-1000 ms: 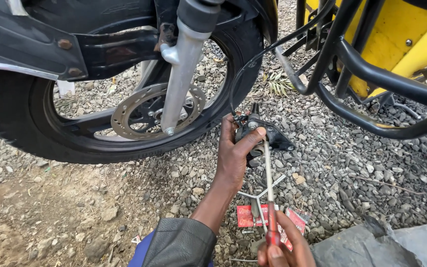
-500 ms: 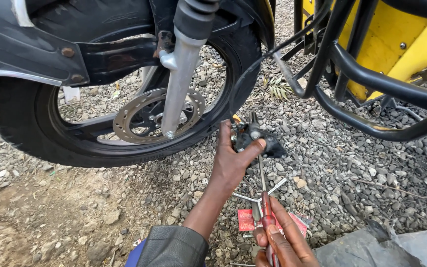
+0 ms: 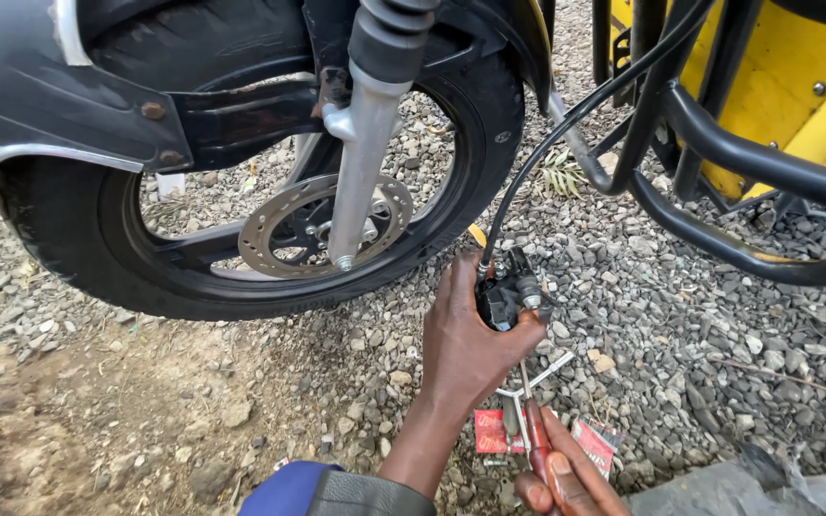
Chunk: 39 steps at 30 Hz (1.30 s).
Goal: The person disassembles a motorcycle brake caliper, removes old brake pads, and installs new ones. They use a T-handle wrench and a screwdriver to remove bolts, swap the pads, and reassemble the caliper housing.
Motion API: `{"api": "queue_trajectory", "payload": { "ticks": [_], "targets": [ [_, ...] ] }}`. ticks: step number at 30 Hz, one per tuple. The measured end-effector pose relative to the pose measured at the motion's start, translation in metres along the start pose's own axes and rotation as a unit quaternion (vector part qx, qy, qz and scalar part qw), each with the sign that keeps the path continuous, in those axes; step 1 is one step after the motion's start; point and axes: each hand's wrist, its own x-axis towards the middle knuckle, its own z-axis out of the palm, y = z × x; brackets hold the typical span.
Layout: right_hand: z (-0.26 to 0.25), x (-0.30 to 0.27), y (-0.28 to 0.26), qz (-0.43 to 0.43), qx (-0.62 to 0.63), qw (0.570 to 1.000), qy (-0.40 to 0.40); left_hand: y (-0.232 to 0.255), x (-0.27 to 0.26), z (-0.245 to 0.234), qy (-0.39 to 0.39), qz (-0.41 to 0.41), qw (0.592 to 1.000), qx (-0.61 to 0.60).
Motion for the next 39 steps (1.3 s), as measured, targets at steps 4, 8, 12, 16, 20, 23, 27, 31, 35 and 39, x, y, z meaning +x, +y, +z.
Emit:
{"api": "queue_trajectory", "payload": {
  "ticks": [4, 8, 12, 16, 20, 23, 27, 31, 35, 39],
  "targets": [
    [0.019, -0.009, -0.018, 0.07, -0.017, 0.993, 0.09, -0.005, 0.001, 0.009, -0.016, -0.004, 0.999, 0.042],
    [-0.006, -0.001, -0.015, 0.075, 0.005, 0.997, -0.013, -0.012, 0.001, 0.019, 0.009, 0.027, 0.999, 0.043],
    [-0.014, 0.002, -0.018, 0.076, 0.093, 0.978, -0.17, -0.011, 0.001, 0.018, -0.009, 0.003, 0.999, 0.041],
    [-0.014, -0.002, -0.023, 0.088, 0.072, 0.986, -0.124, -0.009, 0.001, 0.021, 0.011, 0.019, 0.999, 0.045],
    [-0.012, -0.001, -0.027, 0.109, 0.066, 0.982, -0.14, -0.013, 0.0, 0.022, 0.028, 0.036, 0.998, 0.042],
    [-0.001, -0.007, -0.026, 0.098, 0.057, 0.99, -0.084, -0.015, -0.001, 0.023, 0.042, 0.05, 0.997, 0.045],
    [-0.005, -0.004, -0.027, 0.091, 0.061, 0.99, -0.09, -0.012, 0.0, 0.022, 0.058, 0.073, 0.995, 0.043],
    [0.0, -0.004, -0.02, 0.045, 0.031, 0.996, -0.071, -0.01, -0.002, 0.017, 0.034, 0.044, 0.997, 0.045],
    [-0.011, 0.009, -0.022, 0.06, -0.012, 0.996, -0.071, 0.0, -0.002, 0.0, 0.0, 0.026, 0.998, 0.056],
    [-0.001, 0.008, -0.007, 0.038, -0.029, 0.998, -0.031, 0.011, -0.003, -0.019, -0.03, 0.002, 0.998, 0.056]
  ]
}}
